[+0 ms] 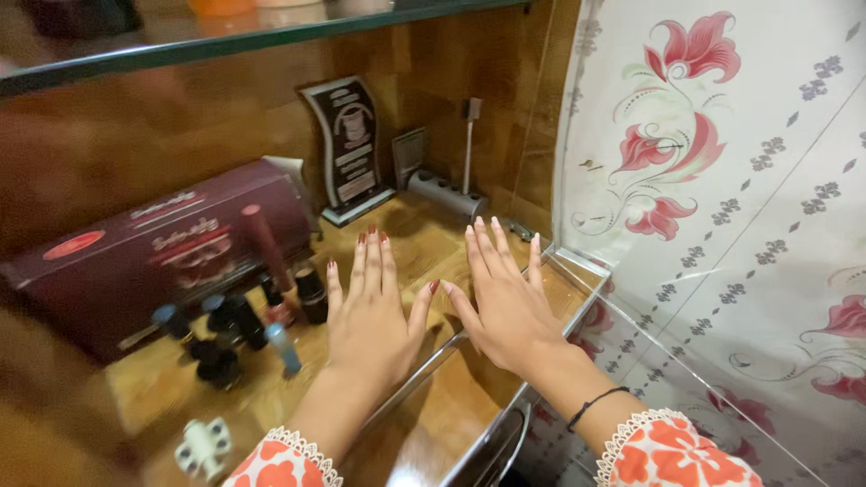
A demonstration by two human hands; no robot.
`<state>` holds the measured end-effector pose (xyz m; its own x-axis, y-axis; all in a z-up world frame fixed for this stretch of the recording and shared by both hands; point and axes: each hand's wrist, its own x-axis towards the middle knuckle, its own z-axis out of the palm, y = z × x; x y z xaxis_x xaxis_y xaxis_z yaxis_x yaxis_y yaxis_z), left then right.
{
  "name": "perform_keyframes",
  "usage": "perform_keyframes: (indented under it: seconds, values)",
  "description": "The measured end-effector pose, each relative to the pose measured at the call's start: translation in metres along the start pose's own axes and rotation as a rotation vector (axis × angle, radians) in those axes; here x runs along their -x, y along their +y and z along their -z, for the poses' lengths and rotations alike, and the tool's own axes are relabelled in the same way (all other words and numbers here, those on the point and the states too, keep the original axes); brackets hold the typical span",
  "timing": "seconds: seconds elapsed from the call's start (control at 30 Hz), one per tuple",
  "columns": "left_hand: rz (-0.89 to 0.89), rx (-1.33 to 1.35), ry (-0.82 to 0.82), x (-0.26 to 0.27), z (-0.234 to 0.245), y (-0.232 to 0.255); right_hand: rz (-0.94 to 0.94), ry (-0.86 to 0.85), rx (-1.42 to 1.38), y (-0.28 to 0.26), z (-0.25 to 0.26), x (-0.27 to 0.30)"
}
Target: The person organizes cosmetics on a vanity table by picking up items one at a time and placing them into a mirrored cabinet. They handle nail polish bottles, makeup brushes, compacts, and small containers, arranging them on shelves inside the cabinet.
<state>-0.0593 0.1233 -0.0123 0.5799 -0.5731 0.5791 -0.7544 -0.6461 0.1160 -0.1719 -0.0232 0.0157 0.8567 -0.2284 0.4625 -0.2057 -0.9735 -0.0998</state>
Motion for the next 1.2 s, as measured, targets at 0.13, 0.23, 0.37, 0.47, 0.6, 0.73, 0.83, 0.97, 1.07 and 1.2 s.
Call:
perform_keyframes:
  seconds: [0.13, 0.23, 0.37, 0.47, 0.6, 0.73, 0.83, 0.97, 1.07, 1.2]
  values:
    - [0.04, -0.007, 0.019, 0.032, 0.029, 0.0, 0.073, 0.029, -0.022, -0.022, 0.007, 0.017]
    - [0.055, 0.032, 0.031, 0.066, 0.052, 0.005, 0.101, 0.03, -0.044, -0.038, 0.01, 0.037]
    - [0.077, 0.069, 0.027, 0.122, 0.084, 0.018, 0.146, 0.033, -0.095, -0.065, 0.013, 0.074]
    - [0.055, 0.049, 0.072, 0.166, 0.111, 0.022, 0.221, 0.058, -0.178, -0.092, 0.016, 0.104]
    - [0.146, 0.043, 0.085, 0.229, 0.15, 0.019, 0.323, 0.137, -0.394, -0.136, 0.028, 0.146]
    - [0.252, -0.044, 0.12, 0.293, 0.192, 0.007, 0.489, 0.182, -0.499, -0.185, 0.036, 0.179]
    - [0.301, -0.136, 0.144, 0.328, 0.226, -0.017, 0.654, 0.145, -0.542, -0.234, 0.038, 0.19]
    - [0.365, -0.226, 0.195, 0.359, 0.27, -0.059, 0.795, 0.088, -0.617, -0.303, 0.041, 0.185]
    - [0.425, -0.288, 0.218, 0.379, 0.304, -0.103, 0.878, 0.104, -0.622, -0.365, 0.041, 0.17]
    - [0.426, -0.422, 0.224, 0.407, 0.346, -0.176, 0.95, 0.112, -0.61, -0.448, 0.037, 0.149]
